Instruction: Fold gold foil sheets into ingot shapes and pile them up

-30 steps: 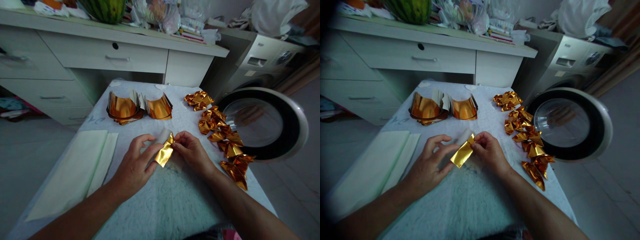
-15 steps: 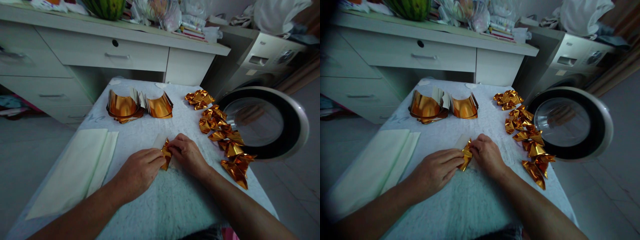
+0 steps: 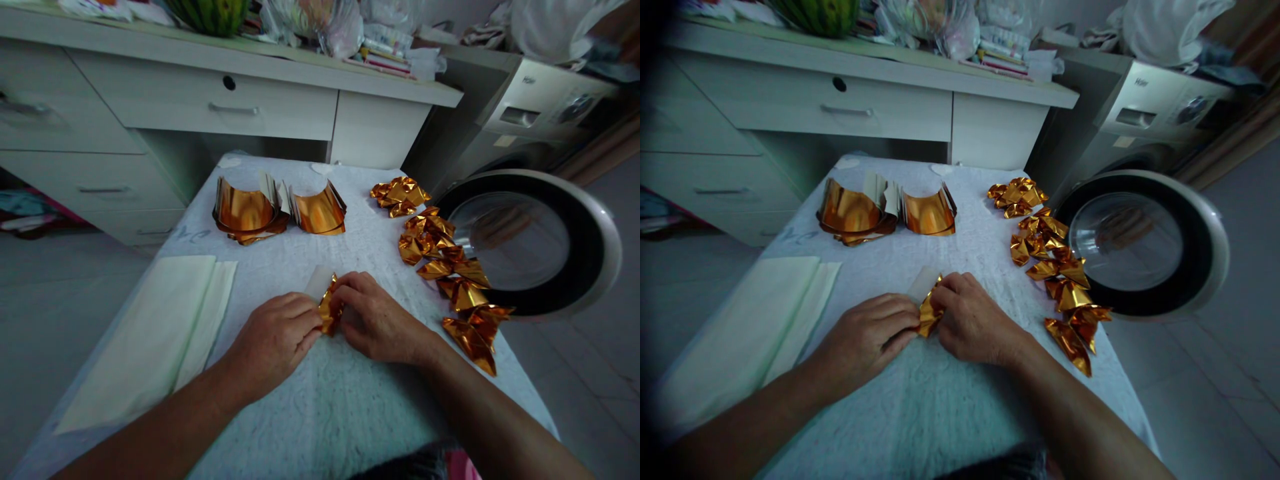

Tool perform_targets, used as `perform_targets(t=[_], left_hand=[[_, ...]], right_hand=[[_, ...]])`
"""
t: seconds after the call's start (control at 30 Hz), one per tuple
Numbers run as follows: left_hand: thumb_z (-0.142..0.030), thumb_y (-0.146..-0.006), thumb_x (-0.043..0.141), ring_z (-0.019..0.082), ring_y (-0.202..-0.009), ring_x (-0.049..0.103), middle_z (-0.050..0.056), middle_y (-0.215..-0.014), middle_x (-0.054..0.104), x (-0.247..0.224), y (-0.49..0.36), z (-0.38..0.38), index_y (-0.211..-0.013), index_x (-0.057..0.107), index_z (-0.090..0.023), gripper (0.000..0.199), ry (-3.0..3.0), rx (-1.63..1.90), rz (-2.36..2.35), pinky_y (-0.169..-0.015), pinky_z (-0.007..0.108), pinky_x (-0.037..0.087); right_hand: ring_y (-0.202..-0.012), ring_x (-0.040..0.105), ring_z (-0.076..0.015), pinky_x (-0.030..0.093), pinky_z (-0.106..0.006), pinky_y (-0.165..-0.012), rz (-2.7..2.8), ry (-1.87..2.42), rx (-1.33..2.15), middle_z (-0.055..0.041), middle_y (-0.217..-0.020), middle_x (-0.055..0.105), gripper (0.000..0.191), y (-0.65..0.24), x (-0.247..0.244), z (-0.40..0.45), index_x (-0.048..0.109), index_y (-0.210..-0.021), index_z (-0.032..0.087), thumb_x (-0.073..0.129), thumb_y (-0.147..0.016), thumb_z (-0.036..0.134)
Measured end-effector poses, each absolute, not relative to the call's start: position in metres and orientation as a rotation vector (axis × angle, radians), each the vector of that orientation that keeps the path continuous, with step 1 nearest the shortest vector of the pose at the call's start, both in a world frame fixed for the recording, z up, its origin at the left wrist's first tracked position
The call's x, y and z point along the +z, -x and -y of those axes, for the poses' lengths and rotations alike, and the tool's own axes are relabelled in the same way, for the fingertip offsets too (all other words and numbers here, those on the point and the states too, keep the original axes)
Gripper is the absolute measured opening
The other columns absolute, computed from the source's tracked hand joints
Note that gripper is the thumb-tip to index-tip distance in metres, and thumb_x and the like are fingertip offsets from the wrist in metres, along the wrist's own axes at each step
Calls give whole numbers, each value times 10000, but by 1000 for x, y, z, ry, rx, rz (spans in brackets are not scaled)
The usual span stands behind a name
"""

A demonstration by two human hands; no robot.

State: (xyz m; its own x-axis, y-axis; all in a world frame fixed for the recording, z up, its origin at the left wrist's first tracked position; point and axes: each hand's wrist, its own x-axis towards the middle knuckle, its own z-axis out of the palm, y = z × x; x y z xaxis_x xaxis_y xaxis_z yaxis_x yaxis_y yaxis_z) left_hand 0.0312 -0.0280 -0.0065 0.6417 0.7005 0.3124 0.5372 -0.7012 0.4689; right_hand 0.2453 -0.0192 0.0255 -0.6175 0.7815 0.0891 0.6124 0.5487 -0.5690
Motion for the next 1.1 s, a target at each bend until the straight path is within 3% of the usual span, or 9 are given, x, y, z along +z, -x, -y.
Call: perform_targets(t=[0.23,0.43,0.63,1.1], left_hand=[[-142,-904,542,195,-858,596,36,-879,646,-8,-31,29,-853,627,-185,108,-2509,667,-995,-779,366,515],[-132,-888,567,199,-905,584,31,-934,652,-8,-32,30,-949,646,-214,129,-2447,692,-1001,-808,375,498],[-145,-887,570,185,-828,574,20,-831,626,-3,-33,29,-809,626,-193,107,-2359,685,-1033,-756,354,476],[-118,-870,531,185,-821,569,14,-810,616,1,-37,29,-787,587,-196,127,-2318,705,-1068,-743,350,472]], right_hand=[[-1029,492,-230,444,-393,-904,2505,1217,629,-96,-1111,556,104,-244,22,22,684,-951,204,636,-866,170],[-1038,516,-233,462,-404,-915,2477,1223,590,-88,-1125,569,165,-242,16,22,717,-937,242,639,-859,119],[-1039,524,-239,464,-422,-908,2456,1256,607,-94,-1131,577,132,-241,18,25,714,-918,230,640,-862,135],[-1048,528,-229,451,-404,-915,2378,1322,677,-91,-1138,590,97,-237,18,27,697,-903,210,620,-887,153]])
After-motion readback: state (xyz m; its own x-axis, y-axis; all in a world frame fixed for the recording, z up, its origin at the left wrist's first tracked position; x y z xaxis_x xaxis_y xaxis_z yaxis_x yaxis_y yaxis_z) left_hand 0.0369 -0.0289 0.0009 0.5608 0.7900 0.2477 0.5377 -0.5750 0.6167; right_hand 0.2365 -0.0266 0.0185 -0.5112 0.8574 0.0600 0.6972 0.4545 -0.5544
